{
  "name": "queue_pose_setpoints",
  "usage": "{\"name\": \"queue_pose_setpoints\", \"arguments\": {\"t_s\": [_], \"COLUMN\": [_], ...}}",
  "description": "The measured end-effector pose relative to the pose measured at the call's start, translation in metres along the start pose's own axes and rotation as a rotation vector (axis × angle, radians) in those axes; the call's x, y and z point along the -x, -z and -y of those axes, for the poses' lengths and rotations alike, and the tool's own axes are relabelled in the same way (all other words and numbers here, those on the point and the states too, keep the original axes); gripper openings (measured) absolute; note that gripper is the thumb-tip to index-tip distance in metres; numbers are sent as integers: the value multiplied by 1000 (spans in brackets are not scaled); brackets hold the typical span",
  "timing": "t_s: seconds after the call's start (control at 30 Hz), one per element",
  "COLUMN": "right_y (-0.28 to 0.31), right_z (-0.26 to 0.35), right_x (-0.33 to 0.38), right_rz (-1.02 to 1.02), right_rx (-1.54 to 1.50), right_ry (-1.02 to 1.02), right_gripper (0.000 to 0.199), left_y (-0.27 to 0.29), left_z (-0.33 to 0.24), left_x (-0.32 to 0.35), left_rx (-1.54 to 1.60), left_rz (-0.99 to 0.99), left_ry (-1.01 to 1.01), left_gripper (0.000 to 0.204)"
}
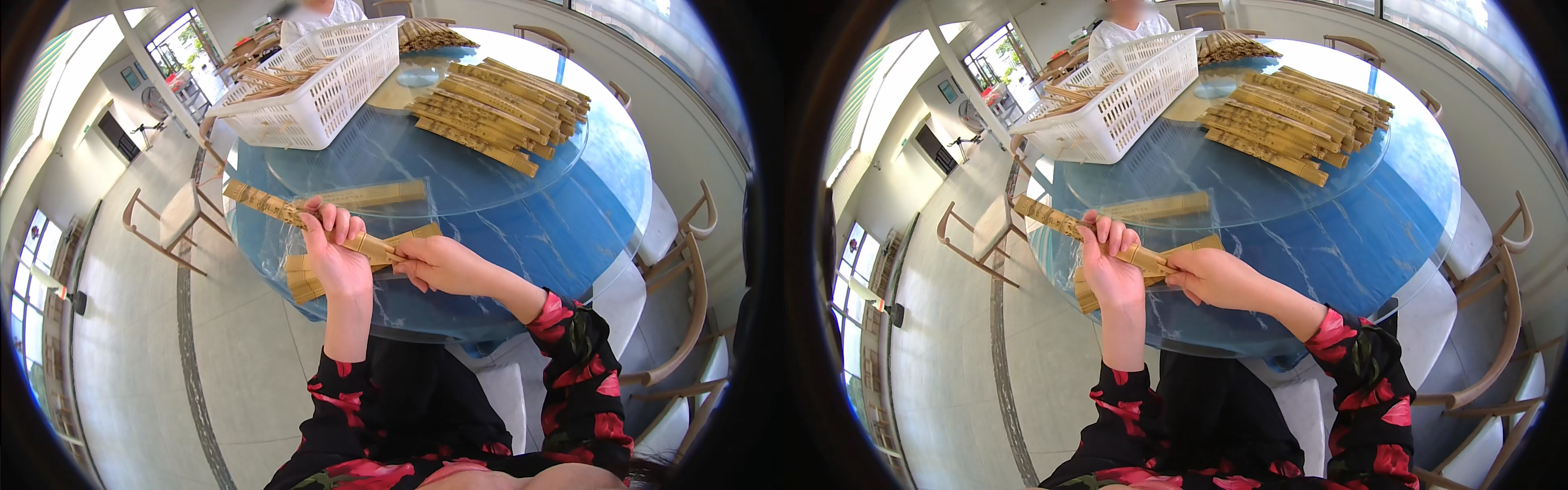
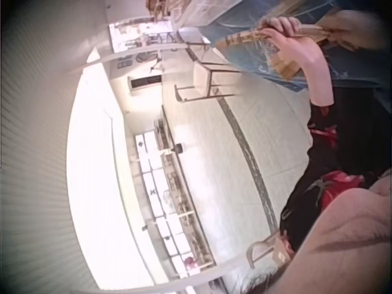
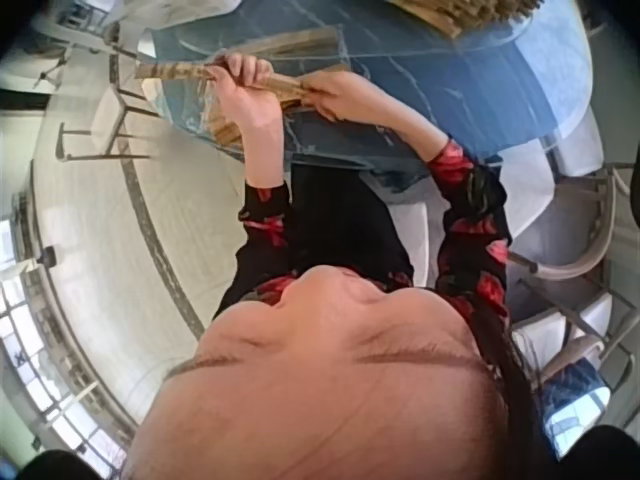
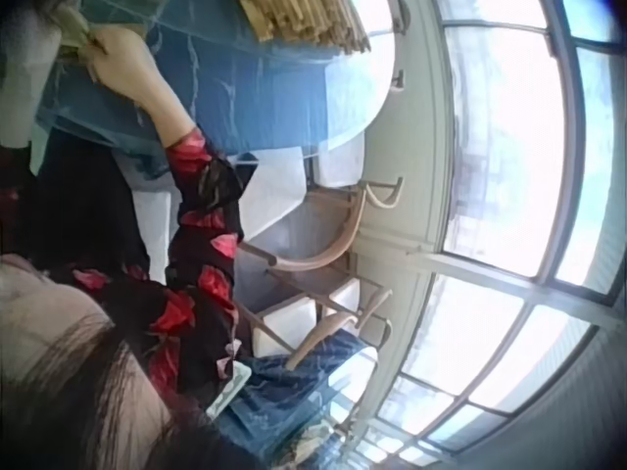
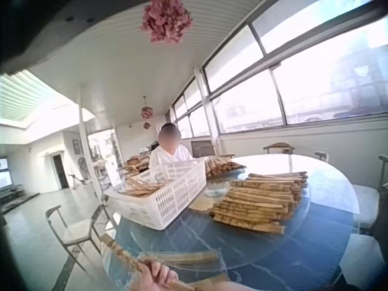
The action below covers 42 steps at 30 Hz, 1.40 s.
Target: The person inserts thin wooden sticks into slots on flat bamboo strips at a round table, then places the assembled pieces into a white basket. The person repeats this process for multiple bamboo strips.
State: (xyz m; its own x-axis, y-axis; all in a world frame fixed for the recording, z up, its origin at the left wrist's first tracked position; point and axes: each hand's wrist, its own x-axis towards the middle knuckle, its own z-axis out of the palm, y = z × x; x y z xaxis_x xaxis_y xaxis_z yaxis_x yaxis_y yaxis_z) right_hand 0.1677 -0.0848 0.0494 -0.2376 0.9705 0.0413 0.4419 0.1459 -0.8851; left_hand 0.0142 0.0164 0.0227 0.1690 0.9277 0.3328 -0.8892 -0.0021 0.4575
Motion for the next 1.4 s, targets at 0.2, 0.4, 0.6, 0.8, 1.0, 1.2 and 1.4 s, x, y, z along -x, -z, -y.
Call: {"name": "queue_pose_setpoints", "arguments": {"t_s": [0.2,0.4,0.6,0.8,1.0,1.2,1.4], "right_y": [9,5,0,-8,-7,-2,-7], "right_z": [-10,-15,-9,-12,-10,-7,-19], "right_x": [-3,-4,-4,-3,-4,-4,-8], "right_rz": [73,70,-149,-316,-326,-174,-213], "right_rx": [-151,-238,62,123,-12,137,70], "right_ry": [59,186,175,202,255,371,352], "right_gripper": [21,17,27,37,25,30,25], "left_y": [25,31,22,-3,-7,3,2], "left_z": [-35,-38,-19,16,16,17,22], "left_x": [-39,-44,-27,4,4,8,9], "left_rx": [248,345,361,269,128,138,198], "left_rz": [-26,-37,-44,40,-66,-64,-62], "left_ry": [122,206,235,326,315,348,313], "left_gripper": [35,37,34,31,33,34,32]}}
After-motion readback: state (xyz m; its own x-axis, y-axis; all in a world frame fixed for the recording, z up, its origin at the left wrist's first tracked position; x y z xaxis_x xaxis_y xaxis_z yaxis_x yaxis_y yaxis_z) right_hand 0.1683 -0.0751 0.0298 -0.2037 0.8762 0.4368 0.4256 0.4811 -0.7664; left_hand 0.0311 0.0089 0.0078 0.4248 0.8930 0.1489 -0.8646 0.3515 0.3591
